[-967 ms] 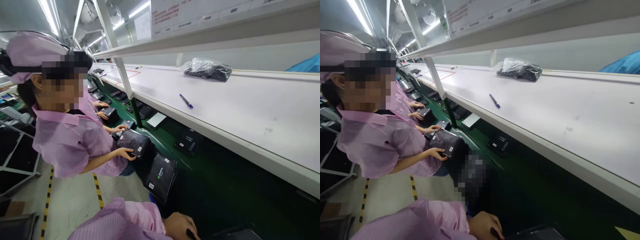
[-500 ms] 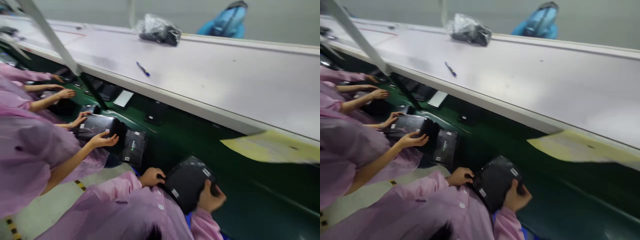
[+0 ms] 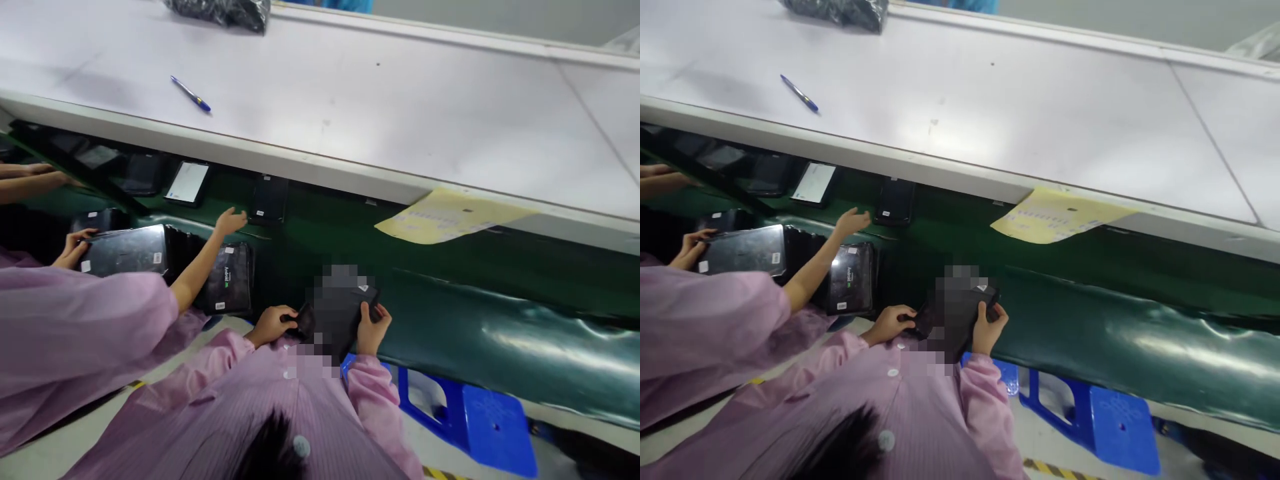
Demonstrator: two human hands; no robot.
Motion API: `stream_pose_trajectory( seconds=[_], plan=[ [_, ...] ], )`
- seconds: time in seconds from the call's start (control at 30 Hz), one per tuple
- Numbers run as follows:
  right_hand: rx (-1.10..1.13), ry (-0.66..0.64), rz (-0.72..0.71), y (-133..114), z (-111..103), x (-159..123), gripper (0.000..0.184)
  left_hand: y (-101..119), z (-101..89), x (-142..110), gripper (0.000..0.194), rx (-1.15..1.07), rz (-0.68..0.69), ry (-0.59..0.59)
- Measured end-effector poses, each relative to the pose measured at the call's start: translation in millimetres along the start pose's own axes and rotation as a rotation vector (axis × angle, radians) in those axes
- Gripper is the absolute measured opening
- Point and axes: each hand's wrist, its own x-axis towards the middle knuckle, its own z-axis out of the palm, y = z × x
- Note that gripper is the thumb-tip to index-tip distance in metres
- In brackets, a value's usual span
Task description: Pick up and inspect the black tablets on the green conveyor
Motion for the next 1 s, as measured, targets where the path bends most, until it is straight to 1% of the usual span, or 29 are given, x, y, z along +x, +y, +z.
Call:
stream_pose_trajectory(
  seconds=[0.1,0.2,0.33,0.43,0.57,0.7,0.77,0.9,0.97,1.0],
  plan=[
    [-0.013,-0.095,0.067,4.8,-9.7,-11.3,0.074,-0.5,-0.1,-2.0,0.021,0.003,0.006,0.003],
    [-0.03,-0.171,0.114,8.7,-17.6,-19.4,0.074,-1.3,-1.0,-3.9,0.02,0.001,0.014,0.009],
    [-0.06,-0.218,0.144,11.3,-21.9,-19.5,0.072,-2.2,-2.8,-5.5,0.021,-0.018,0.022,-0.001],
    [-0.089,-0.214,0.138,10.1,-21.0,-16.8,0.069,-0.1,-2.4,-5.1,0.024,-0.048,0.011,-0.018],
    [-0.127,-0.193,0.053,5.3,-16.7,-19.1,0.061,7.0,3.5,-2.5,0.021,-0.095,-0.037,0.002],
    [-0.184,-0.117,-0.026,1.5,-14.4,-26.5,0.07,16.1,10.2,0.1,0.02,-0.123,-0.066,0.039],
    [-0.203,-0.105,-0.043,0.3,-14.9,-29.5,0.073,22.7,11.6,0.8,0.02,-0.126,-0.063,0.053],
    [-0.219,-0.094,-0.05,-5.5,-16.5,-35.7,0.072,37.2,11.5,2.4,0.016,-0.122,-0.039,0.047],
    [-0.202,-0.087,-0.068,-12.4,-16.2,-40.1,0.071,39.3,12.3,3.3,0.017,-0.122,-0.053,0.051],
    [-0.187,-0.089,-0.084,-17.0,-15.4,-42.4,0.07,38.0,13.2,3.6,0.021,-0.125,-0.073,0.063]
  ],
)
